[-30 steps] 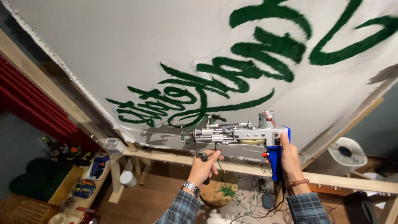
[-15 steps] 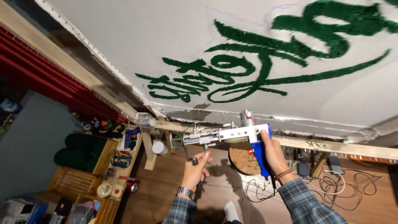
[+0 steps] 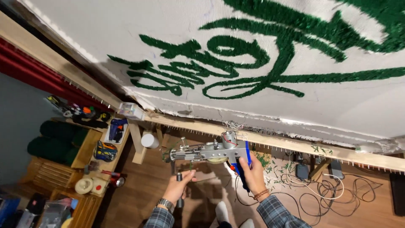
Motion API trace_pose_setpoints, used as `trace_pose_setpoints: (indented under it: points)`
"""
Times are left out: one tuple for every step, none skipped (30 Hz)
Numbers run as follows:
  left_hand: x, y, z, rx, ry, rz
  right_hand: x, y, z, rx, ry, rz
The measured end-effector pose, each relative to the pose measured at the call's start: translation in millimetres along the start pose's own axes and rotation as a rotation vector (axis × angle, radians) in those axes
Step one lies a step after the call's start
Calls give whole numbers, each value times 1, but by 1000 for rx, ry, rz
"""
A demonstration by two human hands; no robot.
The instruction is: Using a tufting gun to fill in a rug design with green yarn, handling yarn supplies, and trimming with scissors.
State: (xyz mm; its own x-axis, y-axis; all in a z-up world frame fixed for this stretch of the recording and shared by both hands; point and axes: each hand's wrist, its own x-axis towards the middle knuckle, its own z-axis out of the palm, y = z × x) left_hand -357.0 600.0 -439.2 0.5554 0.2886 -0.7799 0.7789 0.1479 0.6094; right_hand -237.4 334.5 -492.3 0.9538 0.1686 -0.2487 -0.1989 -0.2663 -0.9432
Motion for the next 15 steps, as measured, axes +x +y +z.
trace_pose_setpoints:
  points:
    - [8,-3,3,-5,4,-4,1,9,0,-2,-7,1]
    - [16,-5,6,-1,-14,1,2,18,0,56,-19,15]
    - [24,-7,7,4,-30,8,4,26,2,116,-32,28]
    - [29,-6,11,0,-25,5,8,41,5,116,-39,29]
    - [36,-5,13,-36,-35,1,13,57,9,108,-2,42]
    - [44,-4,14,-72,-45,-2,19,73,14,101,36,55]
    - [51,-6,13,-75,-39,-6,20,81,19,101,28,58]
    - [59,-7,12,-19,-46,-17,22,89,24,112,53,90]
    - [69,-7,10,40,-55,-24,25,97,30,125,82,120]
    - [87,-14,6,40,-51,-25,31,108,38,128,78,120]
    - [107,-21,1,69,-65,-14,38,119,49,113,112,170]
    - [129,-28,-4,97,-79,-3,46,132,61,99,145,219]
    - [152,-30,-10,100,-75,-4,59,153,73,103,143,221]
    - [176,-33,-16,156,-73,-26,72,174,87,43,187,239]
    - [200,-37,-21,213,-76,-49,83,197,99,-19,234,260]
